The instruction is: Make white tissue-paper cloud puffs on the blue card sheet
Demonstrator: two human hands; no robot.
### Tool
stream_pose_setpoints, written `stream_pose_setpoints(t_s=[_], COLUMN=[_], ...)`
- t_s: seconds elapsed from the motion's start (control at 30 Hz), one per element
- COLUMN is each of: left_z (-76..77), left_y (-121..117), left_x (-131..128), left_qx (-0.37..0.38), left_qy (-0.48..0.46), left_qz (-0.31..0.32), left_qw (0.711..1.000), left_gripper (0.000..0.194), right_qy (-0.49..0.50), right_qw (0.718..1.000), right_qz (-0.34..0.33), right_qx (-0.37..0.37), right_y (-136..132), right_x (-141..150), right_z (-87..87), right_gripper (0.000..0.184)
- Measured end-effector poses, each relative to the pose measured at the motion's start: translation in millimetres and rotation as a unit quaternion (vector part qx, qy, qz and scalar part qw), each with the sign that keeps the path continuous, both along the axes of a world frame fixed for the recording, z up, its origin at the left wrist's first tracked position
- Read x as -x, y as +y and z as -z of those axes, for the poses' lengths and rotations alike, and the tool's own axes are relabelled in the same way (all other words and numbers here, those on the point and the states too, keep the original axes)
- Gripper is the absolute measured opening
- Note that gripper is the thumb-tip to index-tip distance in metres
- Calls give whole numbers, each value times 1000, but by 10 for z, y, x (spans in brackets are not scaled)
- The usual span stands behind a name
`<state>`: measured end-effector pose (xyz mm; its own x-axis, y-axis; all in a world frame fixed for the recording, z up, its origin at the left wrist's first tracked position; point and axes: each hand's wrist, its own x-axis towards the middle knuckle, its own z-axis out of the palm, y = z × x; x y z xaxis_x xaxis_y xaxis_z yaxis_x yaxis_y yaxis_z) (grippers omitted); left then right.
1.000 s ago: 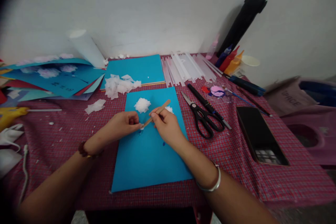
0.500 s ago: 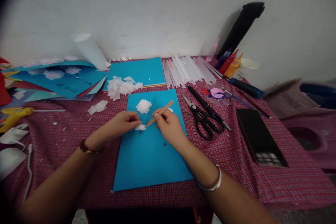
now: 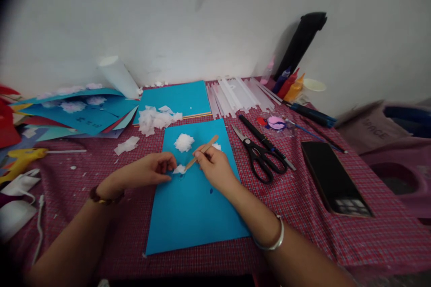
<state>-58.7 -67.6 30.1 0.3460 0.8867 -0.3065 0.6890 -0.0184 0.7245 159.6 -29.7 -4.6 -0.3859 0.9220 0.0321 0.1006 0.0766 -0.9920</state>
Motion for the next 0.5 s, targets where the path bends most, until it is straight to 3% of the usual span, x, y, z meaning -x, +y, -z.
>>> stream_pose_setpoints(t_s=[0.1,0.33,0.5], left_z=[42,134,161], left_y=[4,54,100], left_x=[-44,-150,-194], left_qx=[-23,-39,-46], left_qy=[3,-22,10], left_qz=[-20,-55,-53], left_qw=[1000,997,997], left_gripper=[5,15,19], right_qy=[1,6,6], right_qw=[1000,1000,1000], right_qz=[0,-2,1], right_qx=[1,4,12], right_y=[-1,6,4], right_x=[5,-1,3], right_z=[-9,-11,-34], right_gripper=[18,17,17])
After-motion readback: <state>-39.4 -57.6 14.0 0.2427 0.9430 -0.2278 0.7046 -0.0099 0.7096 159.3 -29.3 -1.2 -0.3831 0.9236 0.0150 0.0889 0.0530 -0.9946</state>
